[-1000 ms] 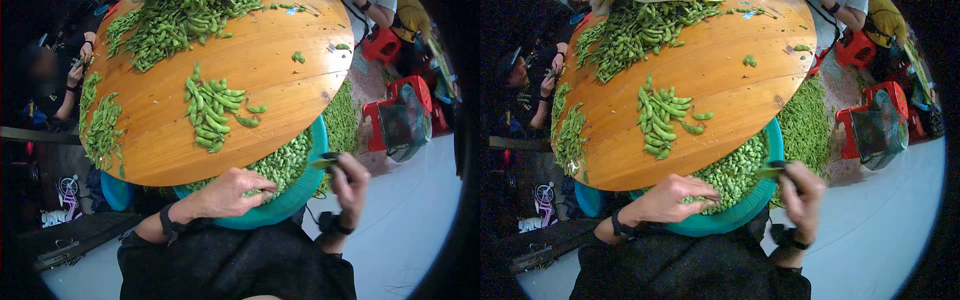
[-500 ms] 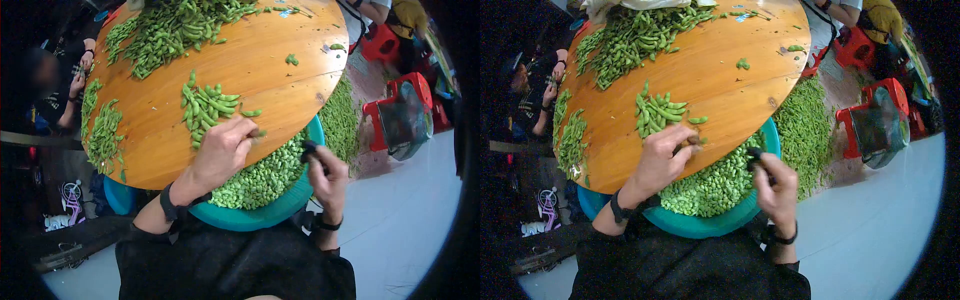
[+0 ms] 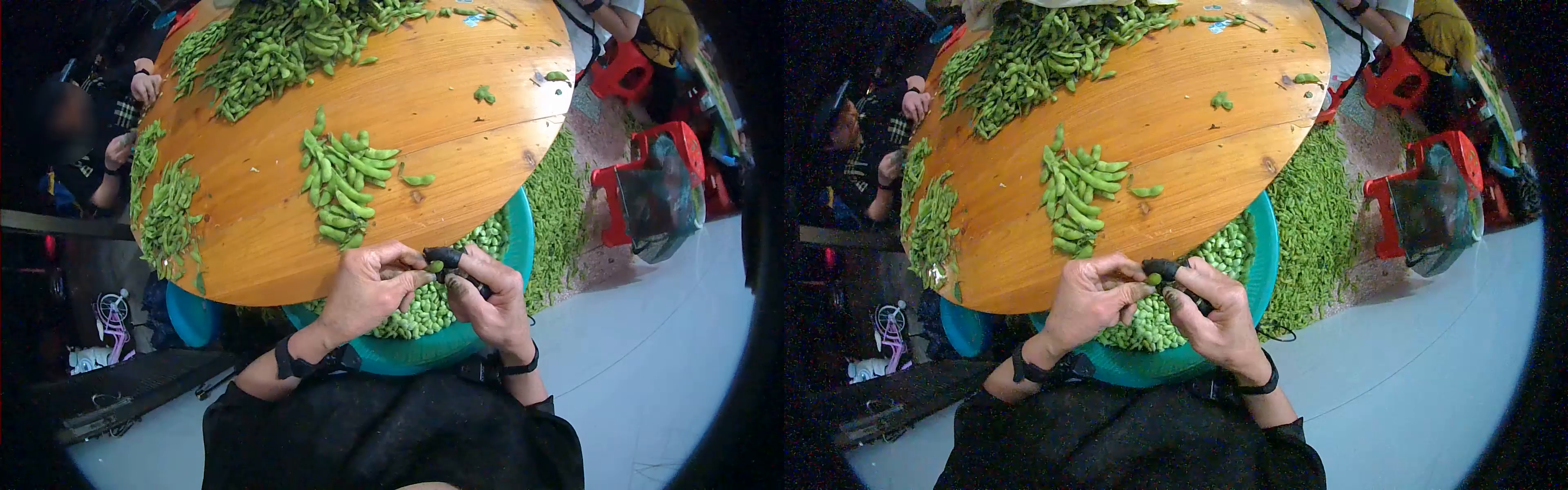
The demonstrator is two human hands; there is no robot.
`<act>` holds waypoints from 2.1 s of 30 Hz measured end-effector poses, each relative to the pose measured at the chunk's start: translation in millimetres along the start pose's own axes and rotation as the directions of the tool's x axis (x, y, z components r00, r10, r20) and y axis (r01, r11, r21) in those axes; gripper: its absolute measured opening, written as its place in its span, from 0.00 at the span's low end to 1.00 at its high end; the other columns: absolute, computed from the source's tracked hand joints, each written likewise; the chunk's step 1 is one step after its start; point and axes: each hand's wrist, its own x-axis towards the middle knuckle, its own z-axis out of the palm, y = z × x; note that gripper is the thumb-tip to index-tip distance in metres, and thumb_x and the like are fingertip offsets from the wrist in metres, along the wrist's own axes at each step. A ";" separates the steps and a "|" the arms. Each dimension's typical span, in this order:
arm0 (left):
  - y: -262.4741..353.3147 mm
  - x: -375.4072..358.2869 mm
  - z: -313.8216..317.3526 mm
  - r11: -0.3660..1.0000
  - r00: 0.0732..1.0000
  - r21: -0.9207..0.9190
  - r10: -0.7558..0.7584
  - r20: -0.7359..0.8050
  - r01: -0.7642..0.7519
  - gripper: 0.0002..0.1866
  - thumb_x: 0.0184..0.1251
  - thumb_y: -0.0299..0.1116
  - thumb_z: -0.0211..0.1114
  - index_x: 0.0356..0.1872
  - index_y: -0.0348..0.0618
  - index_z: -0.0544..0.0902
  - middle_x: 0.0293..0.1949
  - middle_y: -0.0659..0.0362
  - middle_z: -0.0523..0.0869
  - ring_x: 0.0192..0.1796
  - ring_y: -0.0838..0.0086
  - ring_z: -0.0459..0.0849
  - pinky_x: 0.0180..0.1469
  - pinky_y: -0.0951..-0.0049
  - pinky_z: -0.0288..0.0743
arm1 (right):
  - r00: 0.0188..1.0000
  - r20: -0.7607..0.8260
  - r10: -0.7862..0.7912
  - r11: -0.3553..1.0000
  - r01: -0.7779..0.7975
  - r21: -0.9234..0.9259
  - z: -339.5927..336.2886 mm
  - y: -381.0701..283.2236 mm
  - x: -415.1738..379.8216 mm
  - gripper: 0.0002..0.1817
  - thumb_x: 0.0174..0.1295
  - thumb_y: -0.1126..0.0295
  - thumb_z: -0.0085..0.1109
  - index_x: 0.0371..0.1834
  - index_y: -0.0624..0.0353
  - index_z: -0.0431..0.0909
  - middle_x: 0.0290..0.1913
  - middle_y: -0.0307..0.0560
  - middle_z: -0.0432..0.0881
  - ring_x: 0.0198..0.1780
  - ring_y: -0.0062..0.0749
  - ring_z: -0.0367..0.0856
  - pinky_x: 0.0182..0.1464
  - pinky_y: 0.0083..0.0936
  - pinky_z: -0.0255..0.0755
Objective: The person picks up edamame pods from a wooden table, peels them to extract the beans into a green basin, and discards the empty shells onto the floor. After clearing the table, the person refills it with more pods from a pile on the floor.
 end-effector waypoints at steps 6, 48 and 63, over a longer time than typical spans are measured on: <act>0.6 -0.6 -9.7 0.989 0.978 -0.076 -0.114 0.174 0.129 0.05 0.64 0.23 0.70 0.35 0.34 0.82 0.23 0.58 0.84 0.20 0.83 0.79 0.17 0.84 0.65 | 0.988 0.101 0.118 0.978 -0.133 0.159 -10.5 -6.0 -1.5 0.15 0.60 0.81 0.56 0.51 0.68 0.82 0.25 0.40 0.70 0.24 0.22 0.71 0.24 0.22 0.63; 39.3 74.1 -12.0 0.159 0.783 0.926 0.593 0.188 -0.343 0.10 0.59 0.20 0.64 0.43 0.33 0.81 0.43 0.45 0.79 0.43 0.48 0.83 0.44 0.57 0.79 | 0.914 -0.380 -0.141 0.677 -0.190 -0.711 -141.5 -18.8 -56.4 0.06 0.61 0.84 0.52 0.41 0.71 0.76 0.28 0.54 0.76 0.29 0.35 0.75 0.35 0.27 0.70; -1.6 9.8 -3.1 0.968 0.988 0.199 0.142 0.058 -0.150 0.05 0.68 0.22 0.65 0.43 0.35 0.83 0.31 0.63 0.83 0.28 0.85 0.78 0.28 0.83 0.71 | 0.995 -0.095 0.014 0.999 -0.018 -0.043 -0.1 -2.5 6.6 0.11 0.61 0.81 0.57 0.46 0.67 0.82 0.24 0.40 0.71 0.23 0.20 0.69 0.25 0.22 0.61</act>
